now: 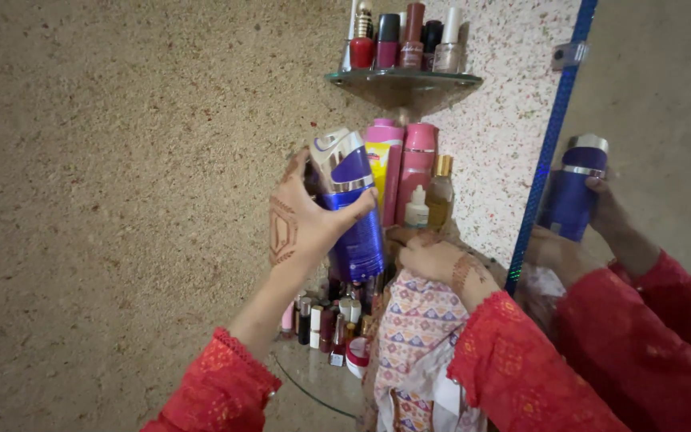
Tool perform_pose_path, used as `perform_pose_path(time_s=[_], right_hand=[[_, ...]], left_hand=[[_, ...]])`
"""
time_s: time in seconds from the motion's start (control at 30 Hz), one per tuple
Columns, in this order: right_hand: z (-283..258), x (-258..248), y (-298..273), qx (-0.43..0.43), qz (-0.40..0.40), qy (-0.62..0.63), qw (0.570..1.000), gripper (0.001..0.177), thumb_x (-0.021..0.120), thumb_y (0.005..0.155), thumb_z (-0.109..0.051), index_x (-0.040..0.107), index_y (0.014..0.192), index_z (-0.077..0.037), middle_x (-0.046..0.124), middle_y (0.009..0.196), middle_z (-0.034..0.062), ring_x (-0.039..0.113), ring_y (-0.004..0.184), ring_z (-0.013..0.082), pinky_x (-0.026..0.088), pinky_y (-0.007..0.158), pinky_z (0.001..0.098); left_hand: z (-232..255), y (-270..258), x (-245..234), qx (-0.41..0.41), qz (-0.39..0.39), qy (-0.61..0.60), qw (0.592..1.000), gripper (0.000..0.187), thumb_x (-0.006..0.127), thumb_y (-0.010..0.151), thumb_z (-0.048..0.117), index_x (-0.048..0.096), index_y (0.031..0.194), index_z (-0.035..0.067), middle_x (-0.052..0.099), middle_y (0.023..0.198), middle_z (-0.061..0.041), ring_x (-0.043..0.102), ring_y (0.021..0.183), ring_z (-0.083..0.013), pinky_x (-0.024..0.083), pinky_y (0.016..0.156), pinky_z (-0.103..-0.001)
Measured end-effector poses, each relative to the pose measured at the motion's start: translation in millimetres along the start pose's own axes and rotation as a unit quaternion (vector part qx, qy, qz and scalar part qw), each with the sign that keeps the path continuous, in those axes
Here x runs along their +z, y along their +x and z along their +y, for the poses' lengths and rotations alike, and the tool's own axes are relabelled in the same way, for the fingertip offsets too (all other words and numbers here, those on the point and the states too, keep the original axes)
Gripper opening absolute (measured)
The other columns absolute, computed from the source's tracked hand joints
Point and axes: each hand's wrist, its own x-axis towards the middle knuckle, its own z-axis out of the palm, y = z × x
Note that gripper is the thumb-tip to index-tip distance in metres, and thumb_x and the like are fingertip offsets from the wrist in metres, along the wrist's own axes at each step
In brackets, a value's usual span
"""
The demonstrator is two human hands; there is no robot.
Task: Cleaning and organizing a makeup vanity and glass shelf unit.
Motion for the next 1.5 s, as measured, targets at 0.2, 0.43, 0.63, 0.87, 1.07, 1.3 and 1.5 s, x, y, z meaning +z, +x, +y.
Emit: perform_pose_path(time_s=[0.2,0.43,0.63,0.87,1.07,1.3,1.5], right_hand=[[9,371,-24,0.067,-0.197,-0.531,0.822,0.057,0.054,0.084,-0.024,0.063,0.14,-0.015,0.07,0.127,0.0169,0.065,0.118,0.0284,0.049,0.101,0.0375],[-14,386,-40,0.099,-0.2,-0.468,0.855,0.049,0.054,0.087,-0.018,0.065,0.135,-0.016,0.077,0.11,0.0104,0.073,0.099,0.0244,0.057,0.087,0.0369],[-20,391,-59,0.068,-0.106,-0.548,0.827,0.035,0.066,0.09,-0.022,0.073,0.124,-0.016,0.077,0.097,0.0137,0.073,0.093,0.0248,0.056,0.083,0.0374],[-21,369,-88,-0.072,0.0,-0.54,0.838,0.02,0.067,0.087,-0.019,0.075,0.102,-0.008,0.076,0.087,0.0135,0.075,0.081,0.0304,0.059,0.074,0.0416],[-21,364,-108,-0.165,0.077,-0.673,0.717,0.016,0.065,0.088,-0.02,0.073,0.098,-0.01,0.075,0.087,0.0122,0.067,0.076,0.0374,0.051,0.071,0.0523],[-29,385,-103,-0.192,0.14,-0.649,0.723,0.016,0.066,0.083,-0.016,0.075,0.093,-0.008,0.076,0.091,0.014,0.07,0.079,0.0372,0.054,0.073,0.0494],[-33,393,-98,-0.116,0.176,-0.619,0.757,0.015,0.068,0.08,-0.014,0.079,0.086,-0.006,0.077,0.091,0.0147,0.072,0.083,0.0357,0.056,0.074,0.0447]], left_hand=[[12,-4,-20,-0.053,0.011,0.083,0.995,0.079,0.088,0.062,0.047,0.062,0.123,0.005,0.077,0.092,-0.01,0.077,0.079,-0.0186,0.062,0.073,-0.033],[1,-11,-27,-0.053,-0.005,0.117,0.992,0.079,0.089,0.062,0.05,0.063,0.121,0.004,0.077,0.091,-0.012,0.077,0.079,-0.0209,0.062,0.073,-0.035],[-16,-13,-10,-0.003,0.001,0.111,0.994,0.085,0.09,0.062,0.052,0.062,0.126,0.004,0.077,0.1,-0.012,0.077,0.087,-0.0229,0.06,0.082,-0.038],[-1,5,17,0.007,-0.012,0.033,0.999,0.078,0.087,0.067,0.052,0.064,0.125,0.006,0.078,0.105,-0.01,0.079,0.093,-0.0218,0.062,0.086,-0.036],[-3,14,50,0.022,-0.007,0.085,0.996,0.086,0.088,0.063,0.054,0.061,0.128,0.005,0.075,0.107,-0.015,0.074,0.095,-0.0272,0.058,0.086,-0.039],[-15,20,85,0.101,-0.054,0.188,0.976,0.086,0.081,0.07,0.063,0.062,0.128,0.003,0.073,0.11,-0.015,0.064,0.105,-0.0323,0.046,0.1,-0.045],[-18,29,94,0.063,-0.081,0.331,0.938,0.102,0.076,0.065,0.077,0.061,0.13,0.001,0.069,0.106,-0.018,0.057,0.112,-0.037,0.042,0.095,-0.052]])
